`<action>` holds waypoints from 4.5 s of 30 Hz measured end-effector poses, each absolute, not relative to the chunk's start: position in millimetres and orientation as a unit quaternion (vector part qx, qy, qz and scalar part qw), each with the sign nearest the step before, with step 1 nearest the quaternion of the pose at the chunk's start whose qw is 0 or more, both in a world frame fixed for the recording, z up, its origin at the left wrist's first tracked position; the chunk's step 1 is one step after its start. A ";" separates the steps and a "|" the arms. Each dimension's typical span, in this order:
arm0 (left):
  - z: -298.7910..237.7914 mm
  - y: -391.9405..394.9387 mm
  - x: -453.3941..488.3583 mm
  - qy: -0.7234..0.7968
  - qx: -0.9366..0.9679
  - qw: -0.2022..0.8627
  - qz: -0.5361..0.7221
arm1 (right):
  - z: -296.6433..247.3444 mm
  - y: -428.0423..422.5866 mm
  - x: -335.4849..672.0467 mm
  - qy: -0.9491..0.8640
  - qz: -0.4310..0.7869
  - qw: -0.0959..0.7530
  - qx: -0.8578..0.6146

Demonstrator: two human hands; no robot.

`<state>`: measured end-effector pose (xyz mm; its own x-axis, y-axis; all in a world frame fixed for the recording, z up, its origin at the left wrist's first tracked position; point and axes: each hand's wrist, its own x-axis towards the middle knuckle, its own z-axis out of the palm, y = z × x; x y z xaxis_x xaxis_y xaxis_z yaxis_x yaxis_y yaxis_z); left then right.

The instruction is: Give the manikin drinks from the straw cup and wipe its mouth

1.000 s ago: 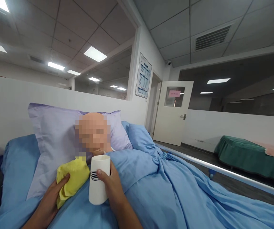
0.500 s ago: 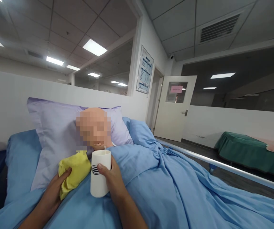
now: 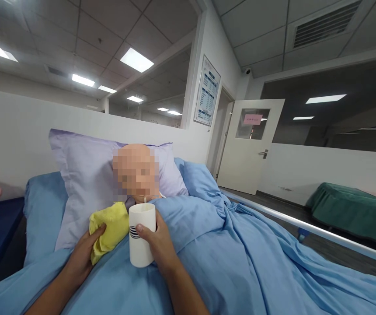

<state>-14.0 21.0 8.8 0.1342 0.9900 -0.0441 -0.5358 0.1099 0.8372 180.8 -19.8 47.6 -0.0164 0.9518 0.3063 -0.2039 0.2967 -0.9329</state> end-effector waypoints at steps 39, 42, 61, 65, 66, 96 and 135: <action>7.4 23.2 -14.5 0.367 0.344 0.651 0.568 | 45.8 -17.2 179.1 -0.535 0.485 0.611 -0.324; 6.6 24.2 -13.4 0.369 0.339 0.653 0.568 | 45.2 -16.7 179.0 -0.535 0.483 0.612 -0.325; -5.2 29.4 -17.3 0.359 0.353 0.650 0.569 | 44.0 -17.3 179.9 -0.539 0.483 0.604 -0.333; -6.5 31.0 -18.1 0.358 0.350 0.652 0.570 | 42.8 -15.7 180.1 -0.537 0.483 0.607 -0.331; -6.8 31.5 -18.3 0.358 0.350 0.652 0.569 | 42.7 -15.4 180.0 -0.536 0.484 0.607 -0.331; 6.0 20.0 -15.7 0.359 0.331 0.657 0.574 | 39.9 -17.2 178.5 -0.490 0.489 0.634 -0.346; 5.9 17.5 -16.8 0.347 0.333 0.665 0.571 | 35.8 -13.8 177.4 -0.480 0.481 0.645 -0.349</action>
<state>-16.8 17.5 5.9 0.1074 0.9909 -0.0816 -0.5278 0.1264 0.8399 177.4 -13.8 35.8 0.0757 0.9560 0.2834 -0.2846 0.2931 -0.9127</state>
